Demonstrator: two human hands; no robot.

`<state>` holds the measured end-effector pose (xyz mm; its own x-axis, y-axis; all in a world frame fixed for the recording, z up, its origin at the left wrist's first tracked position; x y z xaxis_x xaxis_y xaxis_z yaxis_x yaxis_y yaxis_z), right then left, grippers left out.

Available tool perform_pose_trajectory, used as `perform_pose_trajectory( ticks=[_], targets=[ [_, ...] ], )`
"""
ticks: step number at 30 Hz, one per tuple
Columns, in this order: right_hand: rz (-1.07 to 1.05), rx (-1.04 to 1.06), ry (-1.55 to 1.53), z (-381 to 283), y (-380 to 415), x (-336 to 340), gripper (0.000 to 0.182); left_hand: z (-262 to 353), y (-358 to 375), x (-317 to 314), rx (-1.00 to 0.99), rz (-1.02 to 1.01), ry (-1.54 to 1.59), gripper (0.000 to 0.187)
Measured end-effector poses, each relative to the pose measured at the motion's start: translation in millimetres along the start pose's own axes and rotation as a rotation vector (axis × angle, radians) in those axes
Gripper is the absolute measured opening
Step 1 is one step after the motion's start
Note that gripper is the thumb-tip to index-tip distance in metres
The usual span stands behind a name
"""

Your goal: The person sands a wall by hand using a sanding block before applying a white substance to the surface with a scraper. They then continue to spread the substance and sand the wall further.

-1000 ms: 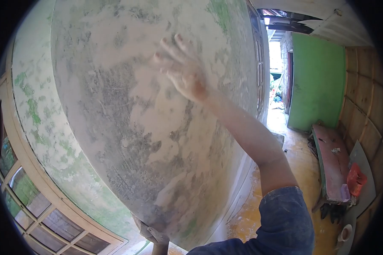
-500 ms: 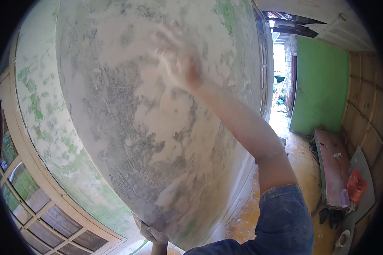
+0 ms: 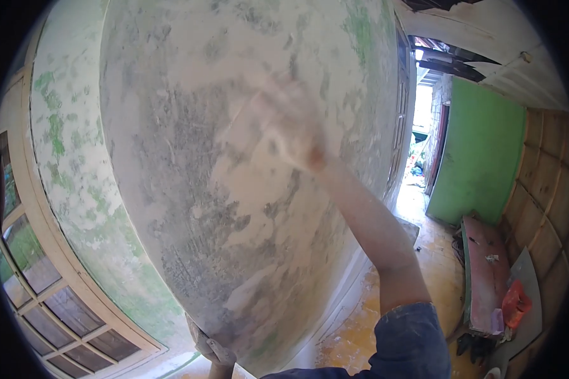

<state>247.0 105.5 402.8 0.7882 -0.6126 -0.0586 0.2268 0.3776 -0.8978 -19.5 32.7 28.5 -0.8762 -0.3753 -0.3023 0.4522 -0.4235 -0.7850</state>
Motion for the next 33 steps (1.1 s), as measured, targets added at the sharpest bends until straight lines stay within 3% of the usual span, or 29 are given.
perform_pose_trajectory(
  ticks=[1, 2, 4, 5, 7, 8, 10, 11, 13, 14, 16, 17, 19, 20, 22, 24, 26, 27, 30, 31, 32, 33],
  targets=[
    [0.118, -0.348, -0.201, 30.9, 8.3, 11.4, 0.033, 17.4, -9.3, -6.2, -0.187, -0.047, -0.067, 0.052],
    [0.112, -0.364, -0.201, 32.5, 11.9, 15.1, 0.033, 18.2, -10.2, -8.0, -0.173, -0.054, -0.075, 0.052],
    [0.281, -0.55, 0.322, 42.5, 26.6, 36.2, 0.035, 16.1, -11.2, -6.7, -0.122, -0.014, -0.09, 0.066],
    [0.278, -0.568, 0.32, 30.6, 42.2, 31.1, 0.035, 17.9, -12.1, -7.0, -0.115, -0.023, -0.105, 0.066],
    [0.224, -0.335, 0.152, -25.7, 78.4, 14.4, 0.031, 17.8, -14.3, -8.8, -0.029, -0.015, -0.114, 0.069],
    [0.226, -0.361, 0.155, -37.6, 99.4, 20.8, 0.031, 18.7, -14.8, -11.7, -0.022, -0.033, -0.132, 0.069],
    [-0.141, 0.234, 0.139, -89.4, 139.4, 14.1, 0.031, 16.9, -16.7, -12.3, 0.009, 0.037, -0.113, 0.072],
    [-0.259, 0.185, 0.103, -73.2, 151.9, 27.4, 0.034, 16.6, -16.9, -14.5, 0.014, 0.104, -0.063, 0.072],
    [0.012, -0.007, 0.193, -14.7, 186.1, 53.3, 0.036, 6.9, -6.6, -8.5, 0.045, 0.103, -0.117, 0.072],
    [0.016, -0.037, 0.181, -5.1, 189.7, 55.9, 0.036, 1.4, -1.8, -3.5, 0.069, 0.122, -0.142, 0.072],
    [0.33, -0.768, 0.464, 35.6, 206.1, 89.7, 0.036, -10.5, 6.4, 1.3, 0.05, 0.058, -0.176, 0.066],
    [0.329, -0.796, 0.452, 22.4, 208.7, 87.2, 0.036, -17.7, 12.5, 5.9, 0.019, 0.128, -0.157, 0.061],
    [0.163, -0.525, 0.446, -25.5, 204.1, 64.9, 0.036, -11.9, 15.2, 8.0, -0.01, 0.205, -0.225, 0.052],
    [0.164, -0.553, 0.428, -22.9, 214.9, 68.0, 0.036, -9.0, 14.3, 5.1, -0.012, 0.201, -0.257, 0.052],
    [-0.141, 0.024, 0.302, -47.7, 230.2, 58.4, 0.04, -8.3, 15.5, 11.0, 0.019, 0.306, -0.328, 0.051],
    [-0.191, -0.037, 0.229, -3.0, 229.6, 73.7, 0.037, -8.3, 18.0, 12.7, 0.001, 0.352, -0.37, 0.049],
    [0.23, -0.62, 0.349, 58.4, 236.0, 103.9, 0.035, -3.2, 18.3, 12.0, -0.063, 0.464, -0.519, 0.047],
    [0.238, -0.628, 0.336, 57.5, 239.1, 105.4, 0.035, -0.3, 15.9, 11.0, -0.072, 0.483, -0.55, 0.044],
    [-0.026, -0.251, 0.048, -1.3, 236.5, 81.9, 0.039, 7.5, 18.7, 3.5, 0.039, 0.616, -0.519, 0.041],
    [-0.112, -0.123, -0.043, -11.1, 239.0, 77.9, 0.041, 4.7, 24.6, 8.3, 0.002, 0.632, -0.516, 0.042],
    [-0.099, -0.123, -0.05, -3.6, 240.4, 82.1, 0.041, 5.9, 32.0, 15.8, -0.011, 0.637, -0.522, 0.042],
    [-0.128, -0.043, -0.034, 1.3, 240.7, 86.3, 0.04, 15.8, 36.7, 14.5, -0.134, 0.559, -0.699, 0.044]
  ],
)
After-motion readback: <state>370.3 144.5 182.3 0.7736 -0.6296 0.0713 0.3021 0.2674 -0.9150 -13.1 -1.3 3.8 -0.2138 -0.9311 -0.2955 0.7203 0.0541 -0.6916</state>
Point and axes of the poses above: each hand's wrist, its own y-axis away from the middle knuckle, its own x-axis out of the back of the hand, z = x × y, the point moved 6 cm from there along -y, towards the middle knuckle, and after that the axes turned 11 degrees about z, right-handed, at the moved point
